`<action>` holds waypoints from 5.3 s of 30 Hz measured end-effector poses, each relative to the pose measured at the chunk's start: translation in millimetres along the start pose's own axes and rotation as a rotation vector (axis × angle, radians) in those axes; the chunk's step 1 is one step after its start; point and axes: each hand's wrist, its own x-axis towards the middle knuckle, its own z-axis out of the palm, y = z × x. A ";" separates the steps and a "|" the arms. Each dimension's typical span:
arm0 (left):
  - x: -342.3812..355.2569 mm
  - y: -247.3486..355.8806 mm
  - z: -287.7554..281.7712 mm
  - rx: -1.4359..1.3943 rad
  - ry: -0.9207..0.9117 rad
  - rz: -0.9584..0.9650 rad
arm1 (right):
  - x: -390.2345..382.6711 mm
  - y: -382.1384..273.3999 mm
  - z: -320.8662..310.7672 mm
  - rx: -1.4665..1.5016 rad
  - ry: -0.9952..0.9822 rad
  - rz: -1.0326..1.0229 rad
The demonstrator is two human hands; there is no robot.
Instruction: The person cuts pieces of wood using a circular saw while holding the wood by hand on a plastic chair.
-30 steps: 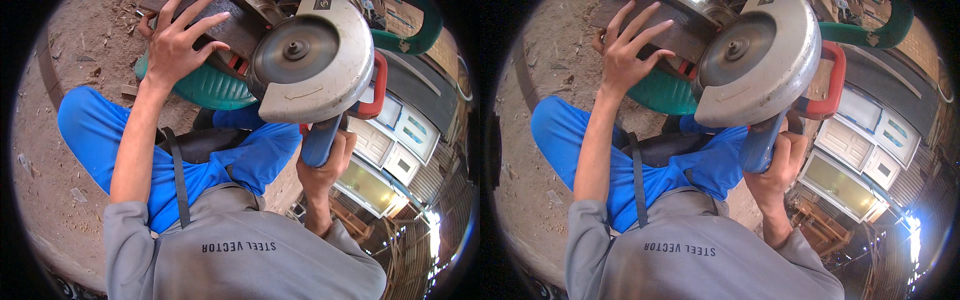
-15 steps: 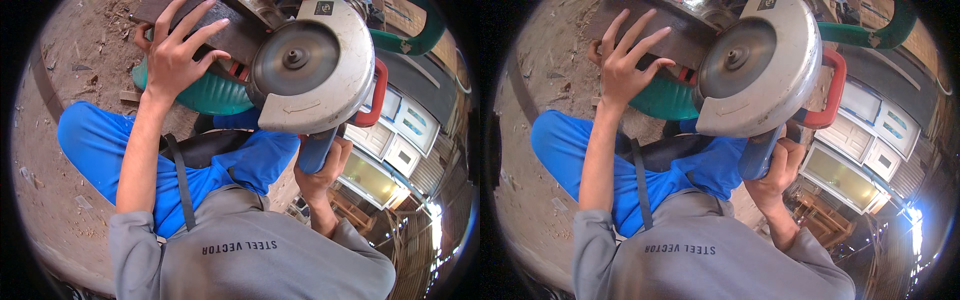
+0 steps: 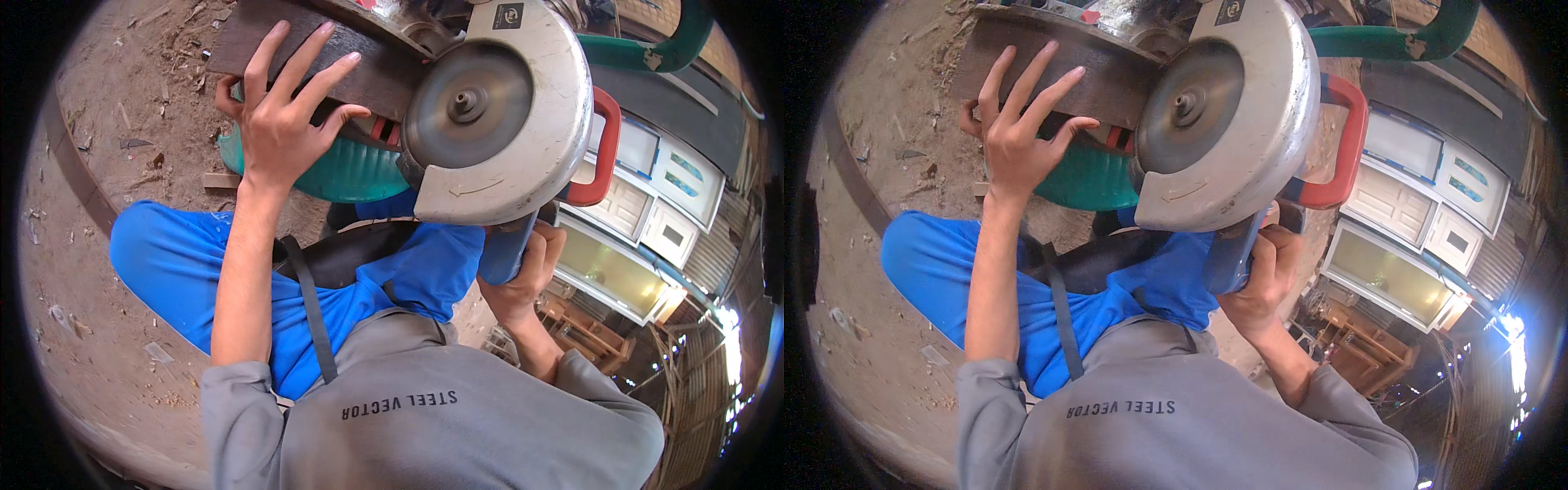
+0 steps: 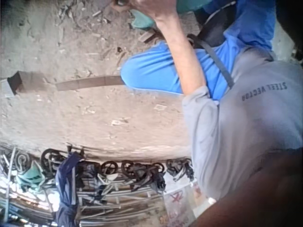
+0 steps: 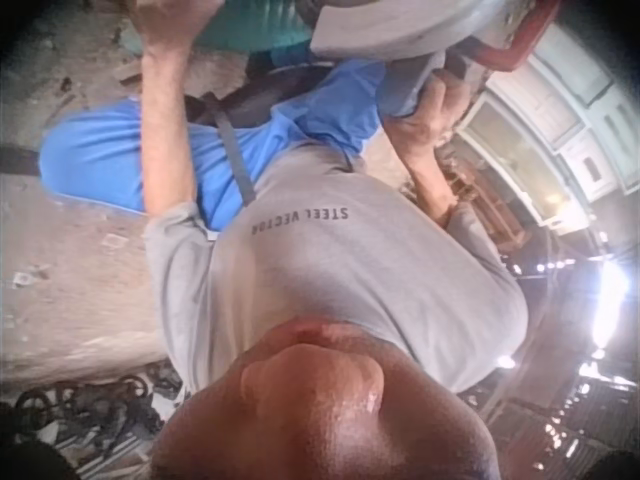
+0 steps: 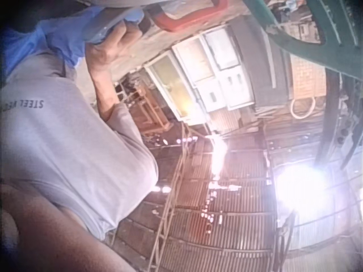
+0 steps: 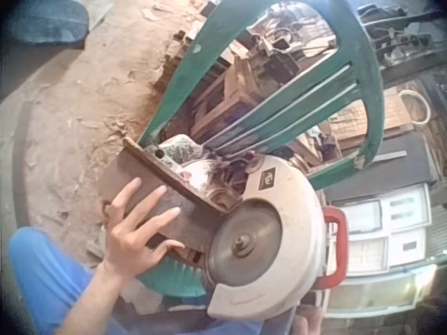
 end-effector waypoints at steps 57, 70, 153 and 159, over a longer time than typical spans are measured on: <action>-3.3 -3.1 5.7 -0.039 -0.002 -0.026 | -14.4 -2.9 21.6 0.009 -0.036 0.059; 1.9 -1.4 2.7 -0.046 -0.011 0.012 | 0.3 4.1 -2.9 0.094 -0.053 0.091; -9.7 -51.6 -69.9 -0.905 -0.069 -0.942 | -5.5 178.7 158.9 1.220 -0.055 0.831; -45.2 -34.8 -111.9 -1.186 0.024 -0.900 | -55.1 195.2 95.4 1.515 -0.090 0.985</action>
